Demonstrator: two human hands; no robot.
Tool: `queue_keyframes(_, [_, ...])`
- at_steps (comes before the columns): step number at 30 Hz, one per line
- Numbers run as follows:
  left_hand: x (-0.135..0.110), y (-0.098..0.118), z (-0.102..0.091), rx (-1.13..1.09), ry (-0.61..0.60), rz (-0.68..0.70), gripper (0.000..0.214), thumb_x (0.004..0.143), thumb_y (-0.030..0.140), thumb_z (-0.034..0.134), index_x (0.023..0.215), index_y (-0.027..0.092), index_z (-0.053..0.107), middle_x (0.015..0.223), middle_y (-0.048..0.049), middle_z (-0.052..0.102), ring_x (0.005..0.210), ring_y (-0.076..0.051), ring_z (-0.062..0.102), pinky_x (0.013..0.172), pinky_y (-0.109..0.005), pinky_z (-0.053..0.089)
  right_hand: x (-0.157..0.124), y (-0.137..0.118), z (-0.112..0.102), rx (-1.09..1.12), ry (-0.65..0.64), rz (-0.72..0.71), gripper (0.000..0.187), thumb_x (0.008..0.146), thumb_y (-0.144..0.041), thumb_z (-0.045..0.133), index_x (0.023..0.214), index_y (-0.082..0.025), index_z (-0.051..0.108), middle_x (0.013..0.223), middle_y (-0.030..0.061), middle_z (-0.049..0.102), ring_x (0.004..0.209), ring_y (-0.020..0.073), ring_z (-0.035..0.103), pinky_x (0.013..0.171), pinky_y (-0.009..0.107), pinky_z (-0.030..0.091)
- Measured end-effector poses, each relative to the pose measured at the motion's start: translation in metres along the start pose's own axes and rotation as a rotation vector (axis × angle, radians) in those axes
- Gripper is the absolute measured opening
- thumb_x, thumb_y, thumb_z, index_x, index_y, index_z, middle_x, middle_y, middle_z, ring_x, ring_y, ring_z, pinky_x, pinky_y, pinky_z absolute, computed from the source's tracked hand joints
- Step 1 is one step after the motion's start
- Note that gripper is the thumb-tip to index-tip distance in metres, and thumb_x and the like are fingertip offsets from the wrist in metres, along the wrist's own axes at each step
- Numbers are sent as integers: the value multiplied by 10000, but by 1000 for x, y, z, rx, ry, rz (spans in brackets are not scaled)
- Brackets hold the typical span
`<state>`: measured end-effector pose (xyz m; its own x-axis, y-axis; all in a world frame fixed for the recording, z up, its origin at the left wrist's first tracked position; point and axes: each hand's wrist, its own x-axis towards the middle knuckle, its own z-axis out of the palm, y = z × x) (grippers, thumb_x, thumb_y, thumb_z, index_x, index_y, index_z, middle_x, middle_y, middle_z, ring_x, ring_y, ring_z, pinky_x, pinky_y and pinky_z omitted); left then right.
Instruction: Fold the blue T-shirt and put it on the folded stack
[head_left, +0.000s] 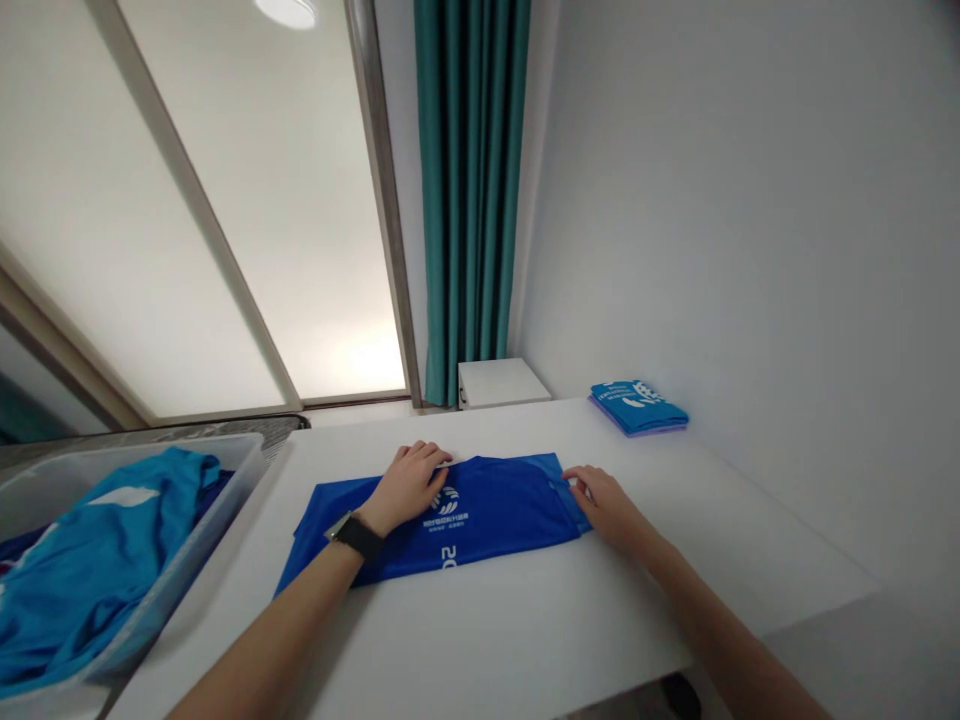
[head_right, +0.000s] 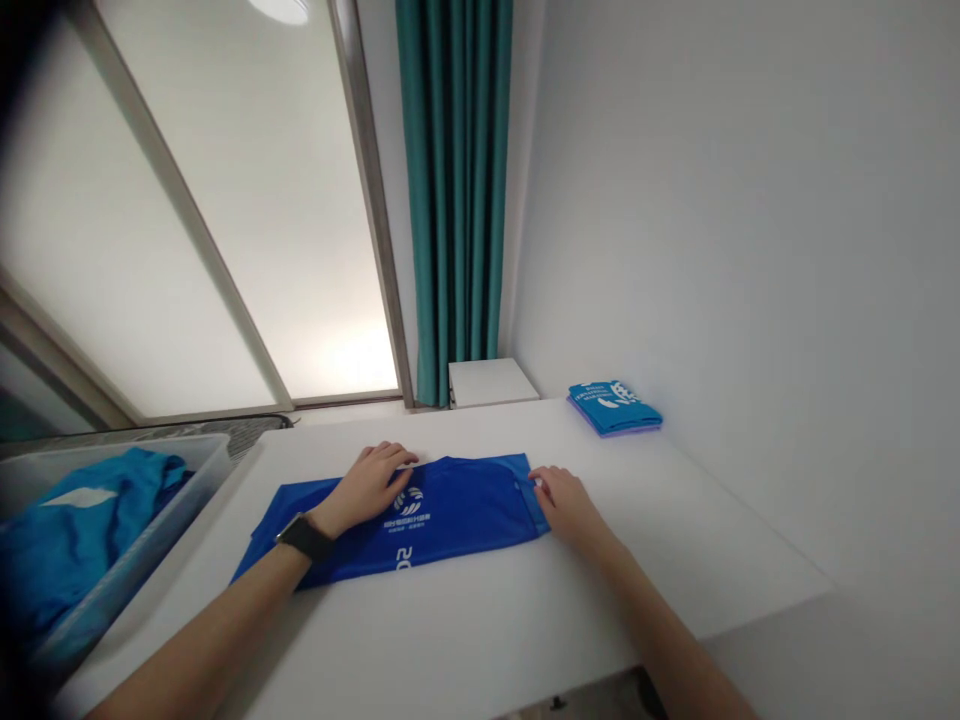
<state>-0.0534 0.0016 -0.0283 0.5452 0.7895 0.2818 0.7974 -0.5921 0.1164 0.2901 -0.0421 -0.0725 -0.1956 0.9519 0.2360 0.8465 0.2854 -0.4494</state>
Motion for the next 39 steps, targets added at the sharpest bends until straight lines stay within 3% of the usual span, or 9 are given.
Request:
queue_keyframes(3, [31, 34, 12, -34, -34, 110, 236, 959, 239, 435, 1092, 206, 627, 1035, -59, 655, 1003, -234, 563, 889, -390, 408, -14, -1, 1, 23, -3, 83, 330, 915, -250, 360, 1140, -186, 593, 777, 33, 644, 755, 200, 607, 714, 314, 425])
queue_keyframes(7, [70, 80, 36, -87, -74, 257, 247, 957, 218, 441, 1129, 204, 618, 1086, -61, 648, 1027, -214, 561, 906, -359, 415, -25, -6, 6, 28, 55, 91, 330, 928, -281, 373, 1171, -188, 576, 729, 13, 638, 727, 197, 607, 685, 307, 405])
queue_keyframes(11, [93, 107, 56, -66, -84, 347, 242, 954, 214, 439, 1120, 206, 614, 1076, -63, 634, 1025, -220, 547, 893, -364, 414, -33, -6, 13, -33, 119, 49, 322, 917, -208, 386, 1183, -200, 567, 805, 29, 662, 800, 200, 616, 746, 330, 408])
queue_keyframes(15, [97, 109, 66, -70, -92, 370, 203, 930, 204, 463, 1058, 210, 620, 1046, -63, 613, 1010, -225, 529, 868, -363, 416, -43, -7, 15, -138, 151, -39, 301, 924, -129, 382, 1136, -205, 581, 981, 77, 674, 932, 221, 605, 819, 360, 397])
queue_keyframes(18, [95, 105, 67, -116, -85, 359, 180, 894, 171, 483, 1017, 204, 610, 1018, -59, 598, 999, -219, 519, 871, -355, 417, -48, -11, 13, -195, 166, -73, 241, 927, -112, 408, 1025, -209, 606, 951, 70, 656, 915, 229, 586, 811, 364, 396])
queue_keyframes(25, [93, 108, 58, -190, -108, 333, 70, 828, 164, 506, 868, 202, 549, 938, -49, 581, 946, -218, 524, 850, -348, 422, -56, -18, 3, -43, 172, -134, 245, 891, -56, 424, 961, -208, 604, 916, 62, 589, 882, 214, 535, 814, 364, 414])
queue_keyframes(33, [90, 115, 50, -363, -101, 396, 99, 845, 152, 478, 914, 217, 503, 883, -7, 622, 859, -175, 591, 878, -316, 416, -60, -17, 1, 47, 109, -107, 370, 710, 23, 451, 957, -212, 596, 978, 53, 576, 957, 219, 518, 847, 378, 407])
queue_keyframes(39, [91, 112, 50, -325, -121, 327, 138, 859, 151, 474, 971, 222, 514, 925, -14, 652, 864, -189, 618, 838, -311, 445, -58, -18, 1, 28, 68, -28, 398, 665, 47, 384, 867, -217, 603, 941, 35, 589, 956, 203, 518, 859, 372, 389])
